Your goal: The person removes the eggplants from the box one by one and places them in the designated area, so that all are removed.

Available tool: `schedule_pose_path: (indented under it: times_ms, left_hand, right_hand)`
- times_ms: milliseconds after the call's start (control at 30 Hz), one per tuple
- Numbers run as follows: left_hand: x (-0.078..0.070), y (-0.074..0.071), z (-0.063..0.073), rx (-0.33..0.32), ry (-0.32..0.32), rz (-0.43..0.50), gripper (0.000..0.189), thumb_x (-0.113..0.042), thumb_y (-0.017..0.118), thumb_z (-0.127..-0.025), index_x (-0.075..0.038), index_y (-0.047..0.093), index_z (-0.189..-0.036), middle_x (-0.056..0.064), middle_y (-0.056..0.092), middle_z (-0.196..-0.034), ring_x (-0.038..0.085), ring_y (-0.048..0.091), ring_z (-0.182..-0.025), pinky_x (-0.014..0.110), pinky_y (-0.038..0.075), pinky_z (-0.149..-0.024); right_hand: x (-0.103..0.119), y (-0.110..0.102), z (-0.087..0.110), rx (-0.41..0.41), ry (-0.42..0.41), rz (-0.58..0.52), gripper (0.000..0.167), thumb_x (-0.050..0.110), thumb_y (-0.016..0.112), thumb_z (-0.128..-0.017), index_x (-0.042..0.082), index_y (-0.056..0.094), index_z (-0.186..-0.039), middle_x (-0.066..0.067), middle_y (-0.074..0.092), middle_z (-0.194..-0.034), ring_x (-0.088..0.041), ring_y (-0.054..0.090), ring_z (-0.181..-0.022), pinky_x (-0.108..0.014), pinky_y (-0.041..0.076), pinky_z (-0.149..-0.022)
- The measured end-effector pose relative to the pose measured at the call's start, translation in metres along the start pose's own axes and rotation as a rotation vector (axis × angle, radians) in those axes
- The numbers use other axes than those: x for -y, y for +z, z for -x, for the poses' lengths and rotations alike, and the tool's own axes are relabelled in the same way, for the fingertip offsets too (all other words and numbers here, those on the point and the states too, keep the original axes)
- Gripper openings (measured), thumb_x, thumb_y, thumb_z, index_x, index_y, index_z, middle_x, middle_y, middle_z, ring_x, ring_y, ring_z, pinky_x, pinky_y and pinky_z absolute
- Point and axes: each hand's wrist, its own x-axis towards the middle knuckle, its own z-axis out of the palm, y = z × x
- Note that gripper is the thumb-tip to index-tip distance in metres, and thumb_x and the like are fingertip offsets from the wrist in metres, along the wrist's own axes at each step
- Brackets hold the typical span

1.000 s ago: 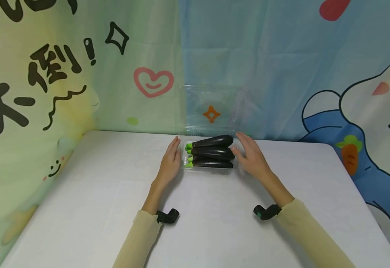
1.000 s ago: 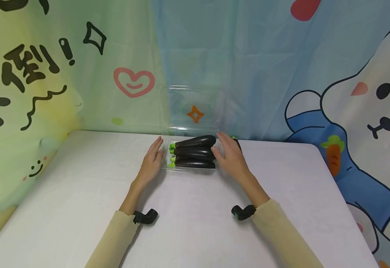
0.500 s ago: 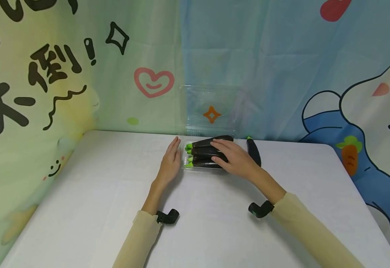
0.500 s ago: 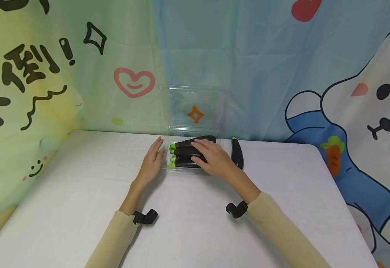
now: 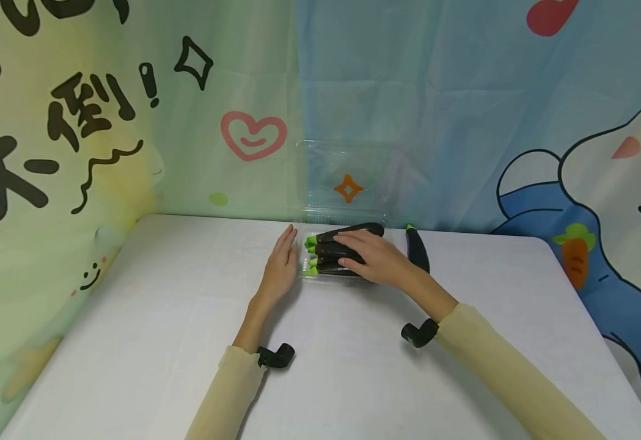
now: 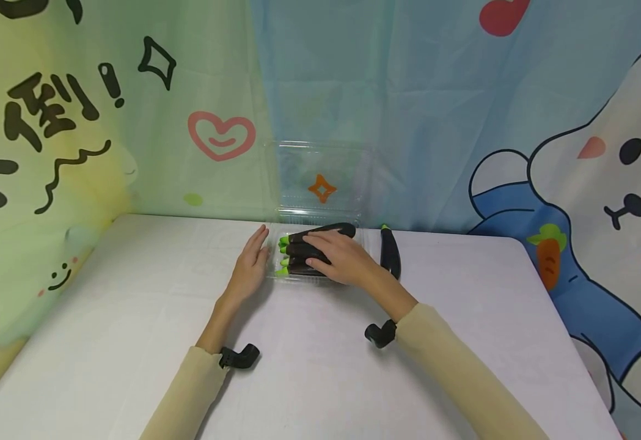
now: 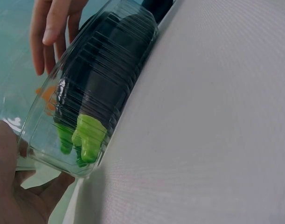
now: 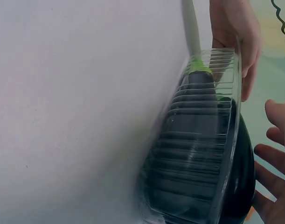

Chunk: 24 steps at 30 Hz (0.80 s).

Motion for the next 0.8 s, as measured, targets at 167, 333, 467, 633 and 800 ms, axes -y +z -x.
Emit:
schedule_pose_path:
  times_ms: [167,333,467,633,800]
  left_hand:
    - [0.000,0.000,0.000,-0.005,0.000,-0.006,0.048,-0.014,0.036,-0.102,-0.002,0.035,-0.149,0.006,0.029,-0.160,0.025,0.027,-0.148,0.043,0.025,-0.122]
    - [-0.001,0.000,0.001,-0.005,-0.011,-0.004,0.048,-0.015,0.036,-0.103,-0.003,0.035,-0.149,0.004,0.028,-0.160,0.023,0.026,-0.148,0.042,0.024,-0.122]
    - [0.000,0.001,0.001,-0.002,-0.015,-0.003,0.048,-0.015,0.036,-0.103,-0.004,0.035,-0.150,0.004,0.028,-0.160,0.022,0.026,-0.148,0.042,0.024,-0.122]
    - [0.000,0.002,0.001,-0.006,-0.013,0.000,0.047,-0.014,0.037,-0.103,-0.003,0.036,-0.149,0.005,0.029,-0.160,0.023,0.027,-0.148,0.042,0.025,-0.122]
    - [0.000,0.001,0.000,-0.011,-0.002,0.003,0.048,-0.015,0.036,-0.103,-0.002,0.036,-0.149,0.007,0.029,-0.160,0.024,0.027,-0.148,0.044,0.025,-0.121]
  right_hand:
    - [-0.002,0.001,-0.004,0.037,-0.035,0.021,0.055,0.038,0.057,-0.097,0.011,0.048,-0.143,-0.011,0.050,-0.146,-0.031,0.046,-0.135,-0.053,0.034,-0.115]
    - [-0.004,0.004,-0.008,0.054,-0.060,0.038,0.053,0.038,0.056,-0.097,0.013,0.048,-0.144,-0.010,0.050,-0.147,-0.031,0.046,-0.136,-0.053,0.037,-0.113]
    - [-0.003,0.005,-0.011,0.062,-0.083,0.053,0.051,0.036,0.057,-0.097,0.015,0.051,-0.142,-0.010,0.052,-0.144,-0.031,0.047,-0.135,-0.054,0.039,-0.111]
    - [-0.003,0.005,-0.015,0.078,-0.084,0.072,0.050,0.036,0.058,-0.096,0.016,0.052,-0.141,-0.009,0.055,-0.142,-0.031,0.048,-0.134,-0.056,0.039,-0.109]
    - [-0.003,0.008,-0.019,0.091,-0.074,0.116,0.050,0.037,0.058,-0.096,0.019,0.052,-0.142,-0.007,0.055,-0.142,-0.029,0.046,-0.134,-0.057,0.039,-0.107]
